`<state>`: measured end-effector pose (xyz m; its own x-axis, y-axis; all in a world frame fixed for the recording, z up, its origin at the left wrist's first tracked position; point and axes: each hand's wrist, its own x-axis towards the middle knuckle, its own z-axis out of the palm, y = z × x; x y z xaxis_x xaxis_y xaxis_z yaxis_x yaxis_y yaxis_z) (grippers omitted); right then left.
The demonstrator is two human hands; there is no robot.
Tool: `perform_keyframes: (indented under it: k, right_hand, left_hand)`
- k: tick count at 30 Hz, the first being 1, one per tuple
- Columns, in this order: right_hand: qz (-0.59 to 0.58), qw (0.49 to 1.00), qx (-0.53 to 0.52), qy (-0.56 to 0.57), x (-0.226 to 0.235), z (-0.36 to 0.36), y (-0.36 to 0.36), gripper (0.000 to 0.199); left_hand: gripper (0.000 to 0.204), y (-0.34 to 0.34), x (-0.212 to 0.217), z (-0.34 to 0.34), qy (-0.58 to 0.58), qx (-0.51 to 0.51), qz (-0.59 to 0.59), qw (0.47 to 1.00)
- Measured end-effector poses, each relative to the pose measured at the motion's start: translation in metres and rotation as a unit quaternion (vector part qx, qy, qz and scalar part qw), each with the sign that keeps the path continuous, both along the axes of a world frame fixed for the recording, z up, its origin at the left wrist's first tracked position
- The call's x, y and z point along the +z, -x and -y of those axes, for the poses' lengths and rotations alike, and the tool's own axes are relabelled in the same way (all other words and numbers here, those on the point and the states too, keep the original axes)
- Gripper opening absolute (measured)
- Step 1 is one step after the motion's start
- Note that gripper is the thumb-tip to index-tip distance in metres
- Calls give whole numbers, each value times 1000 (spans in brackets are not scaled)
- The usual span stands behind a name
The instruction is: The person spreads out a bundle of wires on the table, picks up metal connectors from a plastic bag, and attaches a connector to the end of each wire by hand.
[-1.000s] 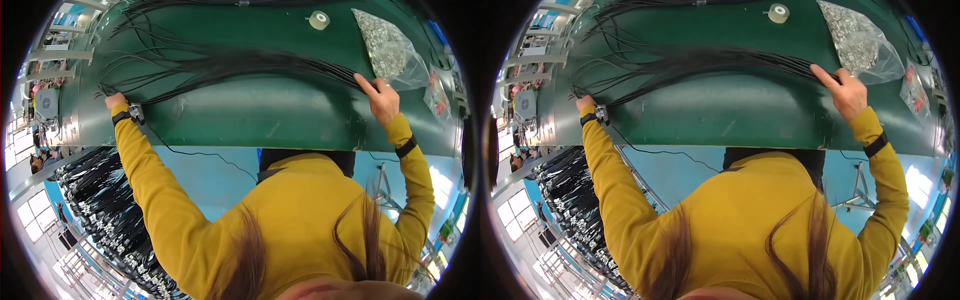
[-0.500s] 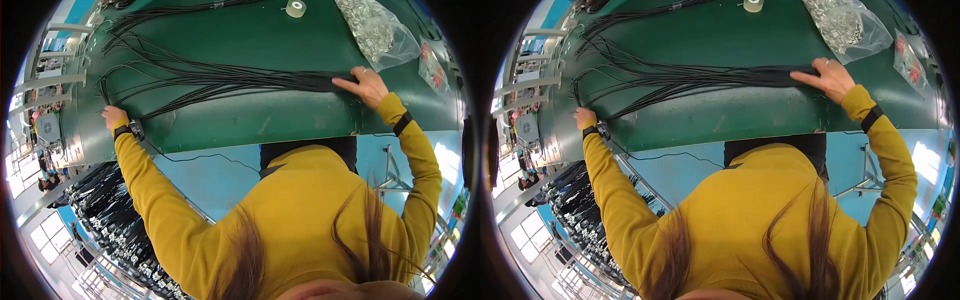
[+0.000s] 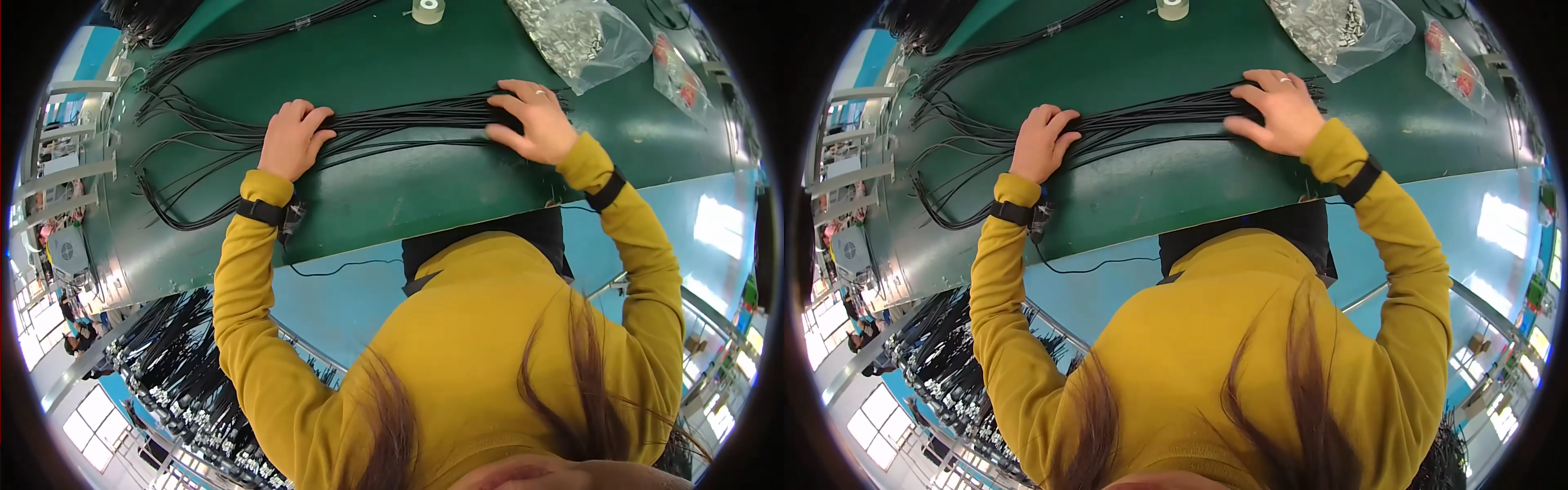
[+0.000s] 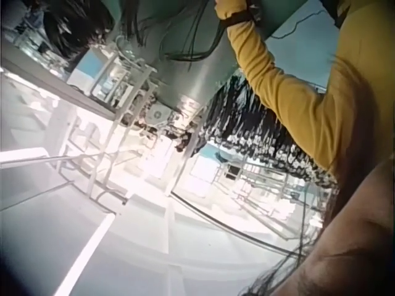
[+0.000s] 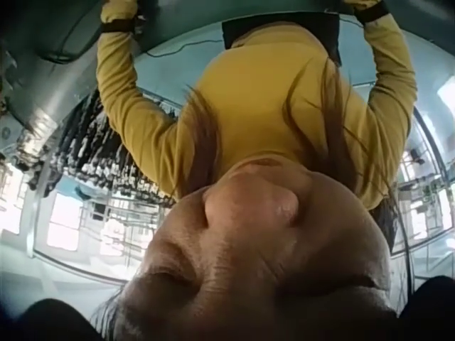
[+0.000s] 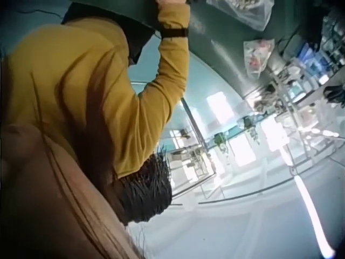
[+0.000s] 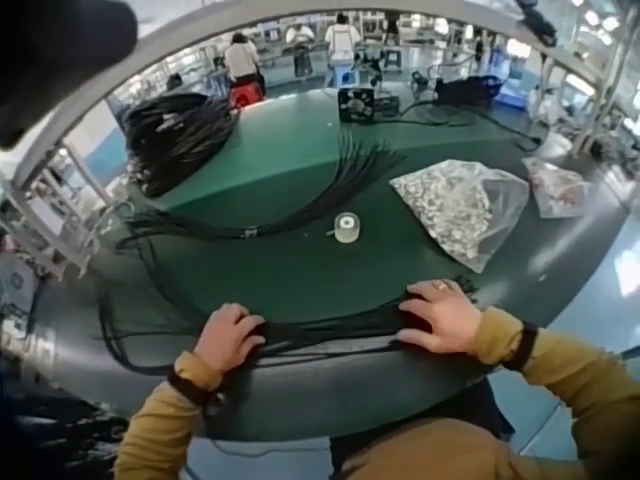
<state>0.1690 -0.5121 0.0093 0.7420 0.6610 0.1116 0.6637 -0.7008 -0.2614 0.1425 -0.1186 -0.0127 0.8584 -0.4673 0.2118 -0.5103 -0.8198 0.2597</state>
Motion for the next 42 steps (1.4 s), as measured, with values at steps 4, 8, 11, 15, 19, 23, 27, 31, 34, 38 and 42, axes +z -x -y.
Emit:
perform_keyframes:
  k: [4, 8, 11, 15, 19, 23, 27, 31, 34, 38, 42]
  right_hand:
    - [-58, 993, -50, -86, 10, -68, -6, 29]
    - [35, 998, -14, -53, -4, -143, -13, 23]
    - [35, 999, -7, 17, -15, -165, -26, 22]
    - [60, 995, -32, 76, -18, -149, -36, 17]
    - [65, 978, -87, 176, 7, -97, -47, 15]
    - [265, 953, -80, 121, 24, -47, -44, 31]
    - [99, 964, -125, 212, 9, -28, -34, 45]
    - [28, 985, -64, 159, -5, -12, -10, 52]
    - [55, 995, -30, 82, -8, -6, 29, 51]
    - [67, 997, -29, 23, 0, -9, 33, 45]
    - [119, 992, -22, -29, -3, -52, -12, 40]
  left_hand:
    - [24, 1, -9, 4, 13, 29, 61, 998]
    - [21, -2, -13, 15, -7, 74, 128, 989]
    - [19, 2, -11, 16, -47, 93, 176, 979]
    - [18, 3, -13, 17, -41, 70, 205, 975]
    - [19, 4, -18, 9, -68, 64, 215, 972]
    - [28, 8, -18, 10, -77, 65, 207, 973]
    - [41, 5, -11, 12, -97, 43, 209, 972]
    - [48, 21, -9, 10, -127, 55, 78, 987]
    - [46, 37, 1, 15, -130, 64, 0, 989]
    - [46, 53, 3, 9, -73, 35, -99, 992]
    - [48, 50, 3, 5, -94, 19, -109, 989]
